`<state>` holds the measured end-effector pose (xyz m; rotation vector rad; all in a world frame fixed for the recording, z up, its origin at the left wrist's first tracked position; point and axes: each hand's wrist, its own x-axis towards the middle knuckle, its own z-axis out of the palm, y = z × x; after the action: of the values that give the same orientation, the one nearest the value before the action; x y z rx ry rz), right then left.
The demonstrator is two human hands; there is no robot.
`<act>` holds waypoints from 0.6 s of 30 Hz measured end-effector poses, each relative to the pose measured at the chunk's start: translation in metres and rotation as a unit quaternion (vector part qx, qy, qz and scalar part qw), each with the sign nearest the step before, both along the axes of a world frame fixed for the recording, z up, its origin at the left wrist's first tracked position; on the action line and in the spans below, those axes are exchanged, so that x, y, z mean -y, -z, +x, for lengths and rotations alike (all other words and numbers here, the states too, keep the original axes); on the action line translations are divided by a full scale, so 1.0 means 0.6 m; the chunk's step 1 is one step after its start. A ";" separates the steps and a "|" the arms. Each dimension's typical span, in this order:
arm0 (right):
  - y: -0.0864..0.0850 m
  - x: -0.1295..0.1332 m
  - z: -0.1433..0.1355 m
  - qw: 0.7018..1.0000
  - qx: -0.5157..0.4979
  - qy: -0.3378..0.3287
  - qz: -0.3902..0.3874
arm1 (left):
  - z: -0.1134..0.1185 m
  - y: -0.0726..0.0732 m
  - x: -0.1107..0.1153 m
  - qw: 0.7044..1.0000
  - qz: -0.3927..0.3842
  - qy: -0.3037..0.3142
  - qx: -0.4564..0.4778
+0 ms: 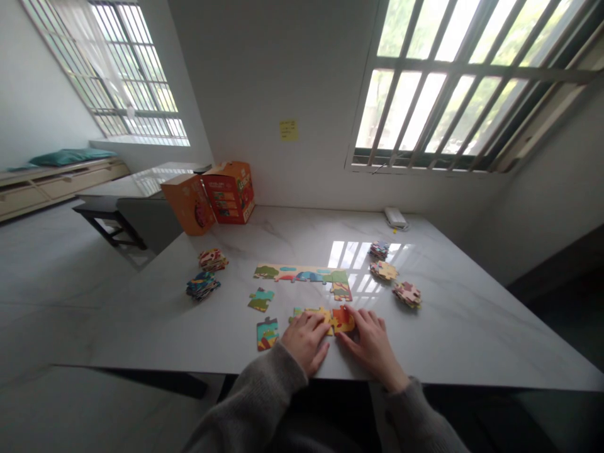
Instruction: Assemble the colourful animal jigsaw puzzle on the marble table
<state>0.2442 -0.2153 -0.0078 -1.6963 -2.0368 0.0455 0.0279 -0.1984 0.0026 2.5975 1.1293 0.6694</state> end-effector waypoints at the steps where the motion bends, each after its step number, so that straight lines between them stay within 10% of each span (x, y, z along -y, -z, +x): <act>1: -0.001 0.001 -0.001 1.000 0.003 -0.002 -0.002 | 0.000 0.000 0.000 1.000 0.001 0.000 0.001; 18: -0.024 -0.001 0.029 0.995 -0.014 -0.032 -0.098 | -0.018 0.001 0.008 1.000 0.008 -0.012 -0.013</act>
<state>0.2615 -0.2147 0.0065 -1.7337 -2.1237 0.2990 0.0171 -0.2033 0.0023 2.6179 1.1683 0.6532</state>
